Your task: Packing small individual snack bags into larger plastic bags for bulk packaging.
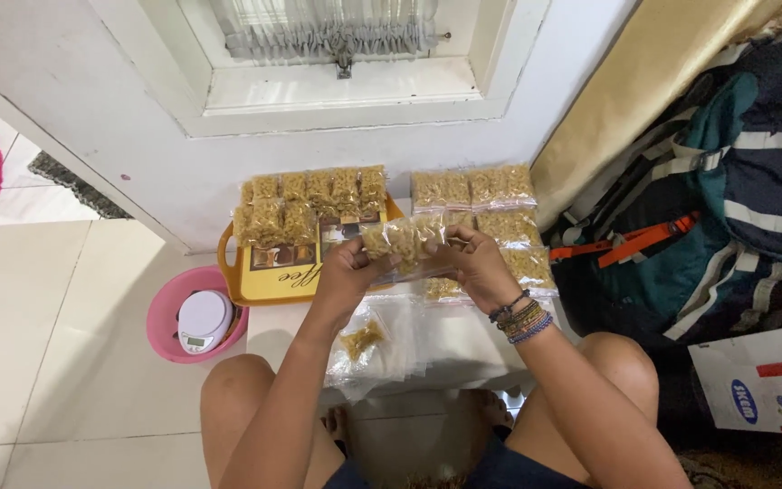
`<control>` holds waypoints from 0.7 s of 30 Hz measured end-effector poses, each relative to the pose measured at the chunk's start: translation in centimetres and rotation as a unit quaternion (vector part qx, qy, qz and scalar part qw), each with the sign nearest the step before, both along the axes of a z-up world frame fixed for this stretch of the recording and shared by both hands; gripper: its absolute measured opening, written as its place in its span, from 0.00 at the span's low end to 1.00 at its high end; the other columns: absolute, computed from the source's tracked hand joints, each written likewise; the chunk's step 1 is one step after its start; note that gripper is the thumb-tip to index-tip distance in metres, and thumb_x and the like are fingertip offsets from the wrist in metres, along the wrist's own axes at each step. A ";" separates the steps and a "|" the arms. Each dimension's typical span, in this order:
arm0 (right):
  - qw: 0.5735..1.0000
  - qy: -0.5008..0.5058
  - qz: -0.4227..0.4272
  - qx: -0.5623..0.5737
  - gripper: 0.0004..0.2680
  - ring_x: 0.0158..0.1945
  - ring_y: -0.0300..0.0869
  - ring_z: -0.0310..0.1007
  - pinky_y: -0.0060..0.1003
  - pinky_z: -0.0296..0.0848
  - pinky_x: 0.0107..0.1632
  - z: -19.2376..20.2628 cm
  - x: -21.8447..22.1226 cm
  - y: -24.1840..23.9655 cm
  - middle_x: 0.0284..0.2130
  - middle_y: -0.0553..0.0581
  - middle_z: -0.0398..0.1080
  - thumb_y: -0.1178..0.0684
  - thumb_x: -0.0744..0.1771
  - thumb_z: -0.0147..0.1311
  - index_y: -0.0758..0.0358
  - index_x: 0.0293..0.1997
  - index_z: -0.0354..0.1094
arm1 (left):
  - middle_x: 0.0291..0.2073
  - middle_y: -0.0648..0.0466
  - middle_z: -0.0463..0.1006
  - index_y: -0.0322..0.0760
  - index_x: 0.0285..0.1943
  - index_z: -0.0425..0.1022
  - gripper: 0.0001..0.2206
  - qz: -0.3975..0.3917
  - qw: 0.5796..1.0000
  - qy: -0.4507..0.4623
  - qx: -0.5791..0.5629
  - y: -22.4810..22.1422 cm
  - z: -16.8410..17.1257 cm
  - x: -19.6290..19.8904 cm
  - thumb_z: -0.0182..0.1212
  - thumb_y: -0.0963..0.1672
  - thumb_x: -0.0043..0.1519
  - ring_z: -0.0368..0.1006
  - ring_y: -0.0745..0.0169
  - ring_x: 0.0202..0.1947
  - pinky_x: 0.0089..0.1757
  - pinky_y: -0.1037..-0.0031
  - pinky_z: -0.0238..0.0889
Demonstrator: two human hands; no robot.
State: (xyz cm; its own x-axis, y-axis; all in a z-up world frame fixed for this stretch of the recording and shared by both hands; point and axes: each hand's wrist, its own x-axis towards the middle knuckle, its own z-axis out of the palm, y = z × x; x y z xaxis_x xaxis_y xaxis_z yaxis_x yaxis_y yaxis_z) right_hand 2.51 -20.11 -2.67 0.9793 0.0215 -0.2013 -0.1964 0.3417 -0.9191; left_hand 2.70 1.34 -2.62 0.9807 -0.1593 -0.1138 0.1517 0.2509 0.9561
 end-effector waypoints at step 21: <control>0.993 -0.082 0.061 -0.058 0.20 0.28 0.35 0.74 0.24 0.72 0.29 0.2 0.5 0.0 0.25 0.53 0.71 0.68 0.62 0.62 0.63 0.60 0.67 | 0.38 0.48 0.84 0.33 0.59 0.77 0.21 0.007 0.999 -0.044 0.015 1.3 -1.9 0.8 0.73 0.38 0.55 0.78 0.65 0.39 0.45 0.71 0.74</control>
State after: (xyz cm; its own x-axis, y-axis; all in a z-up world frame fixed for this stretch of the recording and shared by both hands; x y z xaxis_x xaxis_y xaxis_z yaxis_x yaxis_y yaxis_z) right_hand 3.05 -20.12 -2.52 0.9906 0.1288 -0.0464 -0.0734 0.2136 -0.9741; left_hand 3.49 2.68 -4.53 0.9893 -0.1424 -0.0323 0.0640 0.2241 0.9725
